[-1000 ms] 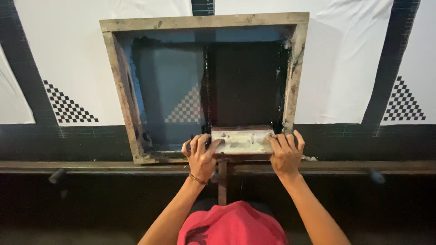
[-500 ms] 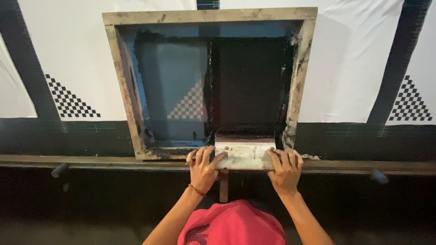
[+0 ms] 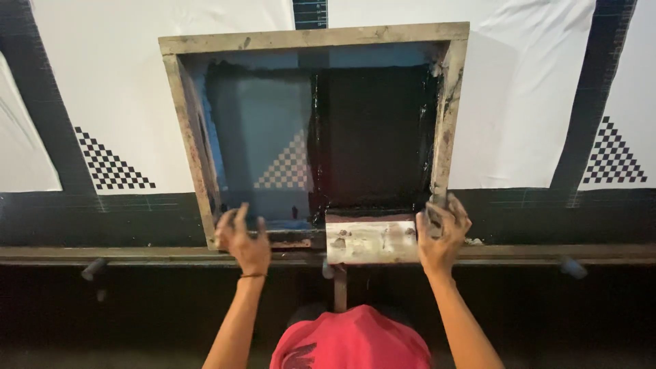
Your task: Performing manual screen printing by positioning a frame and using a squeegee to apply ink.
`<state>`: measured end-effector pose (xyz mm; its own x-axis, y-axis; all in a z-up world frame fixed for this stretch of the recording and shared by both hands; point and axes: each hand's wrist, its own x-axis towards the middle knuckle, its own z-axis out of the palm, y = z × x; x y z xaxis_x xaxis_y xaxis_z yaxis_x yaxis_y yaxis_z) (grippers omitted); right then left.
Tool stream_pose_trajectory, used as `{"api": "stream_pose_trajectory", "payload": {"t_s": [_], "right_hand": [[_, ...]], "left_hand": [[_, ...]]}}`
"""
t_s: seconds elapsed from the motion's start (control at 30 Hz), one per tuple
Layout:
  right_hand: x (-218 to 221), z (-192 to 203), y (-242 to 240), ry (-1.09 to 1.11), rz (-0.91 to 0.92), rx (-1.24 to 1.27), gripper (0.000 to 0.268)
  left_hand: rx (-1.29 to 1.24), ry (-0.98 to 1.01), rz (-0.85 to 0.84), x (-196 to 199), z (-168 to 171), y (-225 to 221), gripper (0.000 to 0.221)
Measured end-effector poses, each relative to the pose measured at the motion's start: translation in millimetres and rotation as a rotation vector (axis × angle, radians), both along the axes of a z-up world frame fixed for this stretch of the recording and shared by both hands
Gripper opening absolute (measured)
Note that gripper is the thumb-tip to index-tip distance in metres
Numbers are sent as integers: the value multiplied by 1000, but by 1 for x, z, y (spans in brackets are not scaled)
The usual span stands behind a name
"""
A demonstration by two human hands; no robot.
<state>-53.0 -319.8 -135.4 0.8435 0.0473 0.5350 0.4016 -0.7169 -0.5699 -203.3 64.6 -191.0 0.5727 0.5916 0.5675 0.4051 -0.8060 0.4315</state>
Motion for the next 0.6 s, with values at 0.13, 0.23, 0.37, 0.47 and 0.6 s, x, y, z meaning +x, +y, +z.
{"api": "stream_pose_trajectory", "payload": {"t_s": [0.13,0.23,0.37,0.47,0.6], "right_hand": [[6,12,21,306,-81,345,16],[10,7,25,430,-70,633,16],[9,14,24,343,8,721,27],[8,10,23,336,17,746,30],[17,-29,6,370,10,790,35]], "left_hand": [[-135,-46,183,-6,14,32,68],[-213,-44,327,-6,24,45,74],[-258,-84,289,-7,-2,68,62],[-208,-91,326,-6,-26,86,58],[-240,-155,275,-8,-19,87,51]]}}
